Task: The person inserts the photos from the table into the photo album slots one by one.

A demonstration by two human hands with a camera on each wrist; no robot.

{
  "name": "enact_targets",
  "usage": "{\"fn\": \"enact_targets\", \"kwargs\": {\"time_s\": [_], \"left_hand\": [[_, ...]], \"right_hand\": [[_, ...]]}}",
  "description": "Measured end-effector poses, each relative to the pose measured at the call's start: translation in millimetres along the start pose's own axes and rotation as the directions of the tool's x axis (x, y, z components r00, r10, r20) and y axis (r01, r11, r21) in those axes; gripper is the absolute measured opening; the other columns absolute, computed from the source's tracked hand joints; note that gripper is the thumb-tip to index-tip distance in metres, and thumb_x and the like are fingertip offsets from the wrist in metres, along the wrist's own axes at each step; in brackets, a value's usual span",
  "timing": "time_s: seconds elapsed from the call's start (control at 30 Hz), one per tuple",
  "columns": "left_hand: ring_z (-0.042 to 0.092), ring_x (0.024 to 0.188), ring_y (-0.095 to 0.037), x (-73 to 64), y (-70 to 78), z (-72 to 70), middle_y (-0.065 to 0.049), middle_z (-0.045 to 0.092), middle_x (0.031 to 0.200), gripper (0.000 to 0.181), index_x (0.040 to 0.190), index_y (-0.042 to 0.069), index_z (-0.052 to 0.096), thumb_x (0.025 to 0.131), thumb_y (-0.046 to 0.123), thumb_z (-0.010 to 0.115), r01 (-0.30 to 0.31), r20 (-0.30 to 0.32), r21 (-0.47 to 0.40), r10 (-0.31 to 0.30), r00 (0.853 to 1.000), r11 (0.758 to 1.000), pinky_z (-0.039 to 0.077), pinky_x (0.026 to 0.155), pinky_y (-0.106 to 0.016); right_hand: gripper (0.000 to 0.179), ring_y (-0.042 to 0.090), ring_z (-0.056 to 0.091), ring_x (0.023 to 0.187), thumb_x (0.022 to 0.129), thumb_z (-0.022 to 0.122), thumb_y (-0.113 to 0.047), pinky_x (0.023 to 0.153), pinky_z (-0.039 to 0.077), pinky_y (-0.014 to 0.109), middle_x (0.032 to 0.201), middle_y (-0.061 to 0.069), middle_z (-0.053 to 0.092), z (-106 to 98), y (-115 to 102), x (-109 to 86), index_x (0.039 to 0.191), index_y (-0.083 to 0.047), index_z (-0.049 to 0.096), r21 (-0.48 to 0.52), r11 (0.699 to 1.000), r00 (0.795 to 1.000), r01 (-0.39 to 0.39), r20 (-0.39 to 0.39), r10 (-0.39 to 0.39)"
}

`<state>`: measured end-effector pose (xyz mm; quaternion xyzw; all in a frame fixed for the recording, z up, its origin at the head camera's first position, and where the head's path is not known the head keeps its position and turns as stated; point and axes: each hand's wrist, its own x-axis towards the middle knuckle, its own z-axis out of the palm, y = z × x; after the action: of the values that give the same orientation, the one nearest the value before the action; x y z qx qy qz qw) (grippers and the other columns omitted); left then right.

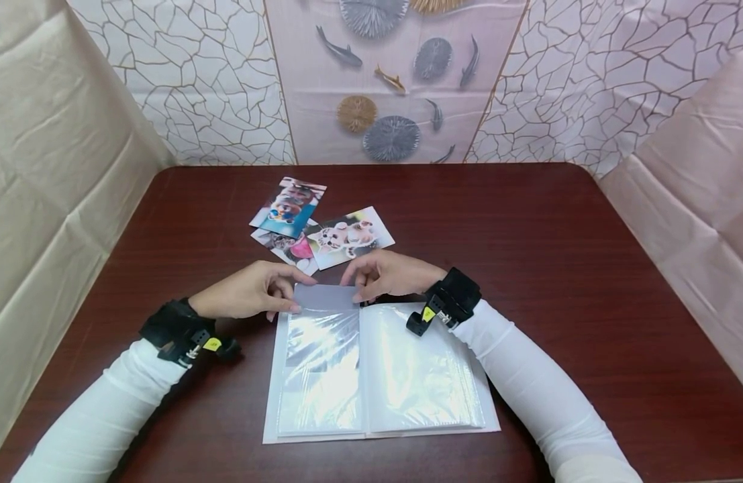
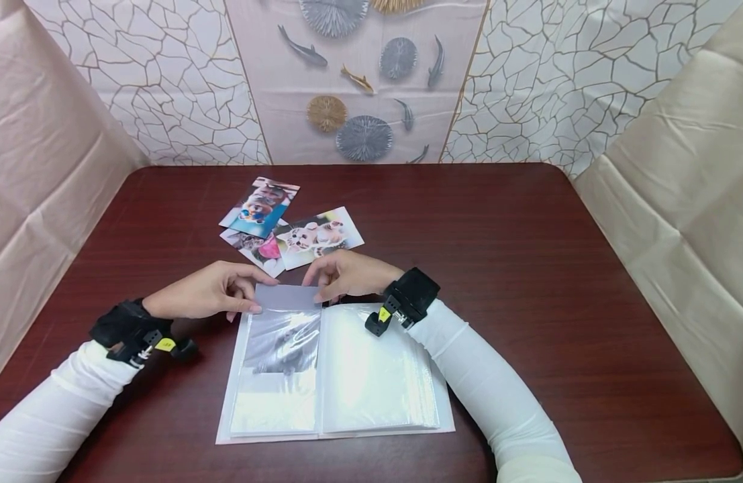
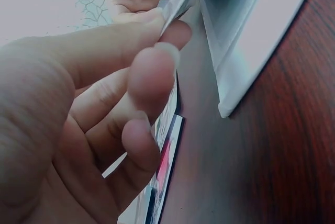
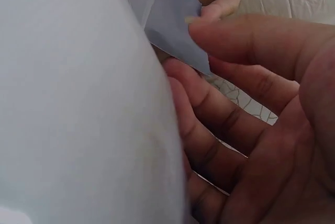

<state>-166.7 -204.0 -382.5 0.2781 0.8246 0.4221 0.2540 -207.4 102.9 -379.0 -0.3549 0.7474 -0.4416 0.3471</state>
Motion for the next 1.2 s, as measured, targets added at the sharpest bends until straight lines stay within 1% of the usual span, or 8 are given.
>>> {"fn": "enact_targets", "kwargs": {"time_s": [0.17, 0.37, 0.5, 0.7, 0.83, 0.9, 1.03, 1.2], "left_hand": [[0.057, 0.052, -0.023, -0.1, 0.1, 0.5, -0.001, 0.073, 0.08, 0.045, 0.134, 0.013, 0.065, 0.091, 0.019, 0.077, -0.013, 0.004, 0.017, 0.013, 1.0, 1.0, 0.049, 0.05, -0.027], [0.053, 0.048, -0.02, 0.3, -1.3, 0.2, 0.0, 0.073, 0.08, 0.041, 0.131, 0.012, 0.068, 0.092, 0.019, 0.075, -0.022, 0.008, 0.053, 0.021, 1.0, 0.998, 0.046, 0.047, -0.025], [0.05, 0.048, -0.016, 0.6, -1.4, 0.0, -0.001, 0.07, 0.077, 0.038, 0.13, 0.012, 0.069, 0.093, 0.018, 0.075, -0.027, 0.016, 0.079, 0.026, 1.0, 0.997, 0.044, 0.046, -0.025], [0.047, 0.046, -0.012, 0.2, -1.4, -0.5, -0.002, 0.065, 0.072, 0.035, 0.128, 0.013, 0.071, 0.094, 0.018, 0.073, -0.047, 0.031, 0.088, 0.045, 0.999, 0.995, 0.041, 0.046, -0.024], [0.046, 0.047, -0.011, 0.6, -2.6, -0.8, -0.003, 0.065, 0.074, 0.033, 0.126, 0.012, 0.072, 0.094, 0.018, 0.073, -0.065, 0.033, 0.094, 0.062, 0.998, 0.993, 0.041, 0.046, -0.023], [0.047, 0.047, -0.012, 1.0, -3.6, -1.0, -0.002, 0.068, 0.077, 0.033, 0.125, 0.011, 0.073, 0.094, 0.019, 0.073, -0.076, 0.038, 0.095, 0.073, 0.997, 0.993, 0.042, 0.046, -0.024], [0.049, 0.047, -0.014, 1.5, -4.3, -1.4, -0.001, 0.072, 0.084, 0.03, 0.122, 0.011, 0.074, 0.094, 0.018, 0.073, -0.075, 0.042, 0.099, 0.072, 0.997, 0.992, 0.044, 0.047, -0.024], [0.05, 0.054, -0.012, 1.4, -4.5, -0.9, 0.0, 0.072, 0.085, 0.024, 0.117, 0.013, 0.076, 0.094, 0.019, 0.073, -0.08, 0.041, 0.107, 0.076, 0.996, 0.991, 0.044, 0.052, -0.023]], "right_hand": [[0.024, 0.028, 0.056, 0.073, 0.096, 0.069, -0.009, 0.07, 0.045, 0.028, 0.084, 0.012, 0.066, 0.1, -0.7, -0.4, 0.119, -0.004, 0.069, -0.019, 1.0, 1.0, -0.008, 0.014, 0.008], [0.022, 0.023, 0.056, 0.073, 0.095, 0.069, -0.01, 0.068, 0.043, 0.026, 0.082, 0.008, 0.067, 0.5, -0.5, 0.6, 0.117, -0.005, 0.071, -0.047, 0.998, 0.999, -0.039, 0.01, 0.04], [0.022, 0.021, 0.058, 0.075, 0.095, 0.07, -0.011, 0.07, 0.045, 0.026, 0.084, 0.007, 0.071, 0.8, -1.0, 0.9, 0.116, -0.006, 0.073, -0.057, 0.997, 0.998, -0.056, 0.008, 0.057], [0.019, 0.017, 0.062, 0.075, 0.094, 0.07, -0.01, 0.07, 0.047, 0.025, 0.085, 0.005, 0.074, 1.0, -2.5, 1.0, 0.112, -0.008, 0.077, -0.076, 0.994, 0.997, -0.076, 0.012, 0.077], [0.017, 0.017, 0.06, 0.073, 0.094, 0.071, -0.011, 0.068, 0.046, 0.024, 0.083, 0.004, 0.074, 0.8, -3.3, 0.9, 0.11, -0.01, 0.078, -0.096, 0.993, 0.997, -0.071, 0.021, 0.074], [0.016, 0.016, 0.059, 0.072, 0.094, 0.072, -0.013, 0.066, 0.044, 0.023, 0.081, 0.002, 0.074, 0.5, -3.2, 1.1, 0.109, -0.011, 0.079, -0.114, 0.991, 0.997, -0.064, 0.024, 0.067], [0.014, 0.015, 0.056, 0.071, 0.094, 0.073, -0.017, 0.065, 0.042, 0.023, 0.081, 0.001, 0.073, 0.7, -2.9, 1.5, 0.106, -0.015, 0.08, -0.141, 0.988, 0.998, -0.056, 0.032, 0.061], [0.014, 0.013, 0.059, 0.08, 0.096, 0.071, -0.02, 0.071, 0.046, 0.023, 0.093, -0.001, 0.074, 1.0, -3.9, 0.4, 0.106, -0.017, 0.08, -0.165, 0.985, 0.998, -0.043, 0.048, 0.052]]}}
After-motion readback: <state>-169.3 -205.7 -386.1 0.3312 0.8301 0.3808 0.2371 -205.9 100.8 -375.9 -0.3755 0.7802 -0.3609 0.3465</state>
